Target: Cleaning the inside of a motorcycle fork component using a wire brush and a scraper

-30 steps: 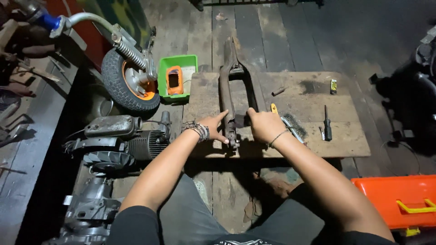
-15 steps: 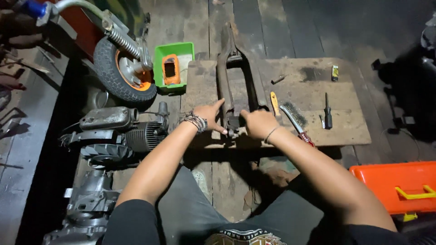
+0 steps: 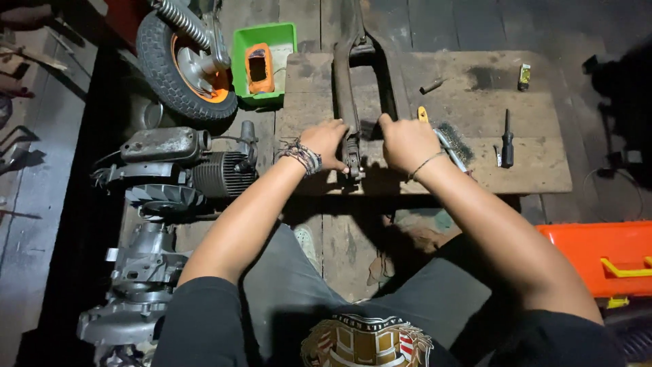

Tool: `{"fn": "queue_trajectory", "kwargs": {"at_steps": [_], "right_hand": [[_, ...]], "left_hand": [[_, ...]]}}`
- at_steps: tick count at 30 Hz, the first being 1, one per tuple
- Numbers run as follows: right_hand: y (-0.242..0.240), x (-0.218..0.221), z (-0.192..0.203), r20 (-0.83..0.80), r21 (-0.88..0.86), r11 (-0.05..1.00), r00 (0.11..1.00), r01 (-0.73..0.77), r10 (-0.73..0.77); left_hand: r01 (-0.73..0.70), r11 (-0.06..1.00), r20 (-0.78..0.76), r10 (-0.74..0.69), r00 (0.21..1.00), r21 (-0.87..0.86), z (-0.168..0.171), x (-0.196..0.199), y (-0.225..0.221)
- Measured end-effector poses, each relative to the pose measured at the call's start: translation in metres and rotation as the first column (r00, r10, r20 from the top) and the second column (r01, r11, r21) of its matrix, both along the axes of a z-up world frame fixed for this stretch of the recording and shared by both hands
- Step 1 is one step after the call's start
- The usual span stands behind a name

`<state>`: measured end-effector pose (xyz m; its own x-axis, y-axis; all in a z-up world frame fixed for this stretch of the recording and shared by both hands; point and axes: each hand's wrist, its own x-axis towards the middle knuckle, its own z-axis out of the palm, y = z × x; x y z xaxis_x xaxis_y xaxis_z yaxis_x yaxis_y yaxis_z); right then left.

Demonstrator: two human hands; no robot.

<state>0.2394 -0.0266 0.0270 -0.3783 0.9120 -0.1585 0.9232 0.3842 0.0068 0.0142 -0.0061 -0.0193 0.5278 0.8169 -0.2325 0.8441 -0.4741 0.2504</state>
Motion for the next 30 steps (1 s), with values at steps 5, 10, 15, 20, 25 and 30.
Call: {"fn": "queue_trajectory", "kwargs": {"at_steps": [5,10,15,20,25,30], "right_hand": [[-0.007,-0.013,-0.033,-0.043,-0.086,0.996,0.999,-0.014,0.011],[-0.016,-0.016,-0.01,-0.015,0.096,0.995,0.999,-0.039,0.041],[-0.013,-0.016,-0.016,0.025,0.001,0.999,0.999,-0.037,0.037],[-0.016,-0.021,-0.014,-0.032,-0.075,0.997,0.999,0.018,-0.021],[0.001,-0.012,-0.011,-0.005,-0.152,0.988,1.0,0.03,-0.031],[-0.006,-0.017,-0.026,0.001,-0.21,0.978,1.0,0.021,-0.021]], "left_hand": [[-0.013,1.0,0.033,0.013,0.999,-0.006,-0.014,-0.002,0.003],[-0.021,0.999,-0.002,0.021,1.0,0.025,0.003,0.002,-0.005],[0.012,0.999,0.05,-0.011,0.999,-0.03,0.005,0.001,-0.003],[0.002,0.999,0.026,-0.001,1.0,-0.042,0.006,0.002,0.0],[0.016,0.999,0.034,-0.014,0.999,-0.04,0.002,0.0,0.004],[0.015,0.998,0.019,-0.014,1.0,-0.054,0.003,0.0,0.004]]}}
